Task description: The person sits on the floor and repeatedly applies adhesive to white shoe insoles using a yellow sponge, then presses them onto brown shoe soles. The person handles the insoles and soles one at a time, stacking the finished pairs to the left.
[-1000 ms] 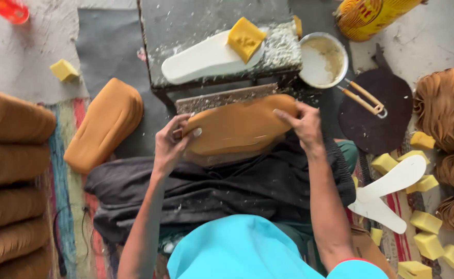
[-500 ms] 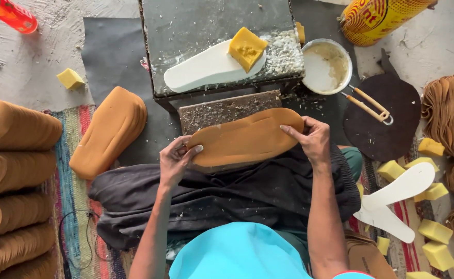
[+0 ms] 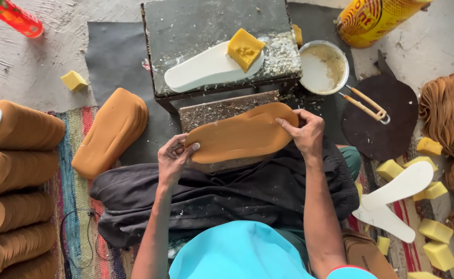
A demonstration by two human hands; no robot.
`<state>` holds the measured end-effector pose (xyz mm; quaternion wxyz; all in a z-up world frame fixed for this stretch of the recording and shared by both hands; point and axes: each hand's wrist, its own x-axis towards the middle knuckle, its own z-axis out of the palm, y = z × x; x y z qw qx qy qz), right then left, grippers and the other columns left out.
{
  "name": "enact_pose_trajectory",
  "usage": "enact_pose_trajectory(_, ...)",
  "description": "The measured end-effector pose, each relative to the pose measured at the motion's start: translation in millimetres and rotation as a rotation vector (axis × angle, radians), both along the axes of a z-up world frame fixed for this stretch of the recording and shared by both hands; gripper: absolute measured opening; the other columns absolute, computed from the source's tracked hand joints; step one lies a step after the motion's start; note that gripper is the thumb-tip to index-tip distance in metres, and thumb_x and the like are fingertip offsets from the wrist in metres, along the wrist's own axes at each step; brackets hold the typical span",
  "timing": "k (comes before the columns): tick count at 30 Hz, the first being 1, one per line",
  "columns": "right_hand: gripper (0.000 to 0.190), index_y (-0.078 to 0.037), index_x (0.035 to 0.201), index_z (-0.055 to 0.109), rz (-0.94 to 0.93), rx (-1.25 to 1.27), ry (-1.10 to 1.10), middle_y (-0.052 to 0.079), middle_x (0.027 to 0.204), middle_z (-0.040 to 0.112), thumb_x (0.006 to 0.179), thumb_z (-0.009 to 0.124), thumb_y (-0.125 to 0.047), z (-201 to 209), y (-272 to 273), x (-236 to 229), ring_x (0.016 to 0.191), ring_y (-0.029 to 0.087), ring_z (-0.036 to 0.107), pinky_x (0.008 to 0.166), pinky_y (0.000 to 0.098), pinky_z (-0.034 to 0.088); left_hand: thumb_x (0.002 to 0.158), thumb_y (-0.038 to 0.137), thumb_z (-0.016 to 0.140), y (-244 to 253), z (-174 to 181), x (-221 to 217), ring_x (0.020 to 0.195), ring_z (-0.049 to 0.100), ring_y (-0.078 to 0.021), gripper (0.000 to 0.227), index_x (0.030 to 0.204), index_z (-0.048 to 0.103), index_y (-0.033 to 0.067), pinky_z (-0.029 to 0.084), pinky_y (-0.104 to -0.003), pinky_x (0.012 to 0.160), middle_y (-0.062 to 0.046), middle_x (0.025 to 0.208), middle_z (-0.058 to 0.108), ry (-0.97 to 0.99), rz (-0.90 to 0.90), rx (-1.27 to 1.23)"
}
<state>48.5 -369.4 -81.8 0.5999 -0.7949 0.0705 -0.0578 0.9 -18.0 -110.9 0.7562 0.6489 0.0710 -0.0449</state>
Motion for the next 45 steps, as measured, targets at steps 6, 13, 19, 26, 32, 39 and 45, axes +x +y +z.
enact_pose_trajectory(6, 0.028, 0.0, 0.096, 0.078, 0.038, -0.396, -0.048, 0.007, 0.083, 0.076, 0.077, 0.089, -0.017, -116.7, -8.7, -0.4, 0.071, 0.007, 0.07, 0.065, 0.0263, 0.057, 0.086, 0.005, 0.082, 11.1, -79.0, -2.4, 0.082, 0.065, -0.0035, 0.026, 0.108, 0.071, -0.0011, 0.056, -0.021, 0.072, 0.001, 0.091, 0.069, -0.014, 0.066, 0.217)
enact_pose_trajectory(13, 0.037, -0.001, 0.089, 0.078, -0.02, -0.196, 0.168, 0.007, 0.078, 0.076, 0.076, 0.093, -0.032, -171.7, -18.3, -11.1, 0.069, 0.008, 0.066, 0.064, 0.0277, 0.054, 0.084, 0.014, 0.09, 31.1, -170.1, -6.3, 0.065, 0.044, -0.0034, 0.031, 0.09, 0.063, 0.0009, 0.041, -0.023, 0.057, 0.003, 0.07, 0.052, -0.048, 0.084, 0.404)
enact_pose_trajectory(19, 0.036, -0.001, 0.091, 0.078, -0.082, -0.149, 0.178, 0.005, 0.08, 0.077, 0.077, 0.091, -0.031, -159.3, -9.1, -7.0, 0.07, 0.007, 0.068, 0.064, 0.0262, 0.054, 0.081, 0.017, 0.088, 17.0, -114.3, 1.4, 0.064, 0.056, -0.003, 0.035, 0.107, 0.069, 0.0012, 0.049, -0.023, 0.059, 0.003, 0.071, 0.065, -0.013, 0.118, 0.467)
enact_pose_trajectory(26, 0.037, -0.002, 0.097, 0.07, -0.157, -0.22, 0.004, 0.005, 0.084, 0.074, 0.075, 0.092, -0.023, -120.9, 7.3, -15.3, 0.074, 0.012, 0.07, 0.066, 0.0278, 0.056, 0.08, 0.014, 0.085, 9.2, -77.8, -0.3, 0.075, 0.062, -0.0217, 0.051, 0.124, 0.064, -0.0015, 0.053, -0.036, 0.073, -0.016, 0.101, 0.063, -0.182, 0.063, 0.758)
enact_pose_trajectory(32, 0.024, -0.006, 0.097, 0.069, -0.24, -0.411, -0.531, 0.008, 0.097, 0.069, 0.093, 0.091, -0.014, 36.6, 55.9, 49.4, 0.083, 0.021, 0.068, 0.076, 0.0361, 0.056, 0.089, 0.014, 0.083, 20.6, 66.1, 72.0, 0.128, 0.05, -0.0378, 0.042, 0.129, 0.068, 0.0086, 0.045, -0.05, 0.108, -0.015, 0.134, 0.057, -0.832, 0.199, 1.15)
enact_pose_trajectory(39, 0.045, -0.008, 0.104, 0.073, 0.254, -0.629, -0.522, 0.013, 0.106, 0.073, 0.067, 0.097, -0.02, 56.2, 45.6, 144.9, 0.104, 0.032, 0.068, 0.096, 0.0433, 0.051, 0.071, 0.021, 0.086, 38.0, 66.6, 150.4, 0.126, 0.049, -0.0395, 0.042, 0.112, 0.077, 0.0141, 0.042, -0.051, 0.1, -0.017, 0.135, 0.06, -0.682, -0.258, 1.216)
enact_pose_trajectory(45, 0.043, -0.011, 0.113, 0.079, -0.152, -0.586, -0.431, 0.015, 0.122, 0.073, 0.071, 0.084, -0.007, 31.0, -69.6, 120.4, 0.114, 0.027, 0.069, 0.101, 0.0385, 0.054, 0.074, 0.009, 0.084, 30.5, 72.7, 154.1, 0.117, 0.059, -0.0334, 0.036, 0.109, 0.076, 0.0134, 0.047, -0.044, 0.105, -0.011, 0.121, 0.069, -0.598, -0.234, 1.071)
